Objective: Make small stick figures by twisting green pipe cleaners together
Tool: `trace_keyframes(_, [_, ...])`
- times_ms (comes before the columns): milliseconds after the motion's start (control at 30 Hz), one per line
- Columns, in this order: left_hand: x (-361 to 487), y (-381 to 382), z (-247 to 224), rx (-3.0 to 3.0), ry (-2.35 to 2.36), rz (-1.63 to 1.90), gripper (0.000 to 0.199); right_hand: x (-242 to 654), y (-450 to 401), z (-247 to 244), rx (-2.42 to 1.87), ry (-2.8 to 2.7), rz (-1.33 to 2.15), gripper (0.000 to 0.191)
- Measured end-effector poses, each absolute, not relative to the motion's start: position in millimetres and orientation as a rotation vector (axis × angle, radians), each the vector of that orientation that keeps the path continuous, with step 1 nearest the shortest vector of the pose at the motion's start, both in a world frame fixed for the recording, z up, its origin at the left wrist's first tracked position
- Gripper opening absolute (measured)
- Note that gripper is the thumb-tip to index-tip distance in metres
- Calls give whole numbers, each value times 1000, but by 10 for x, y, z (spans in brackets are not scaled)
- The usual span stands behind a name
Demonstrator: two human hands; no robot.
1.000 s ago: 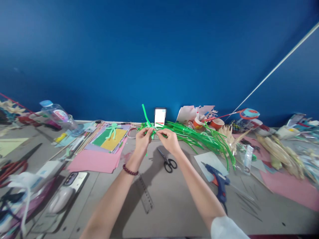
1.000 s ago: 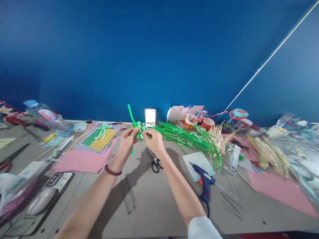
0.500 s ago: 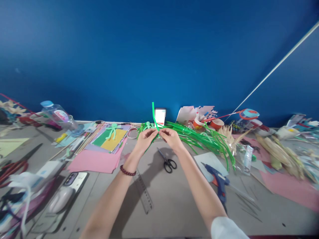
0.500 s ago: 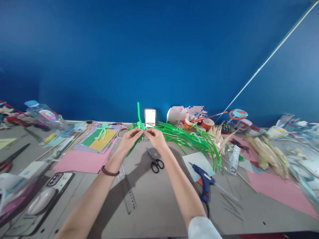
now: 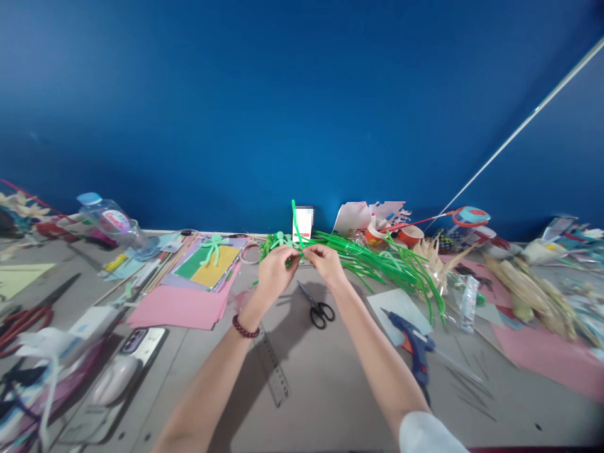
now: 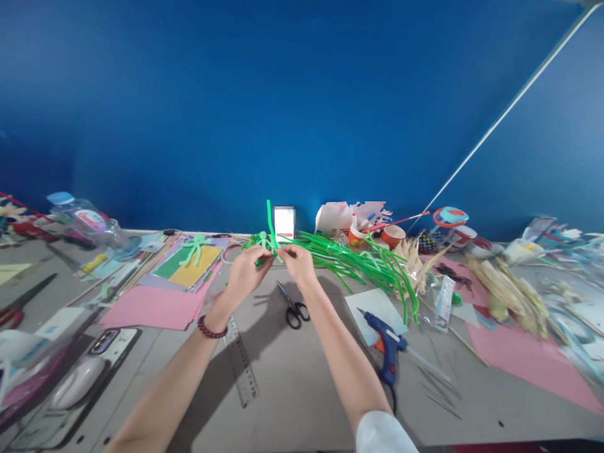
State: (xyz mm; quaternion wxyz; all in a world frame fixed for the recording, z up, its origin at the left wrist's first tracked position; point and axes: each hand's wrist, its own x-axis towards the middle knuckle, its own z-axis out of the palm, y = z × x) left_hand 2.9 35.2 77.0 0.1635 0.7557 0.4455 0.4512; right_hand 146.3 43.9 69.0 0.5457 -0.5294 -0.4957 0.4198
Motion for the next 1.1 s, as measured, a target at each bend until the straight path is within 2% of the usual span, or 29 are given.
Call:
trace_keyframes(400, [42,355,632,2826,1346,1322,19,1490,461,666,-1253,-1055,1150,28])
trace_keyframes(533, [83,329,672,2629,1324,1345,22,1475,435,695,-1203,-1107,1100,27])
trace_keyframes(667, [99,324,743,2191,1184,1365,27,1470,422,720,-1144,-1189,1061,27])
trace_keyframes(867, [38,403,767,1470,941,1104,30,1487,426,730,-1053,-1316,1115,35])
trace_keyframes(967, [25,418,769,1391,891,1066,30,1507,420,751,-998,-1325,1199,37])
trace_keyframes(1100, [16,415,765,1582,925,1061,22,1537,426,767,-1056,-1278,1151,37])
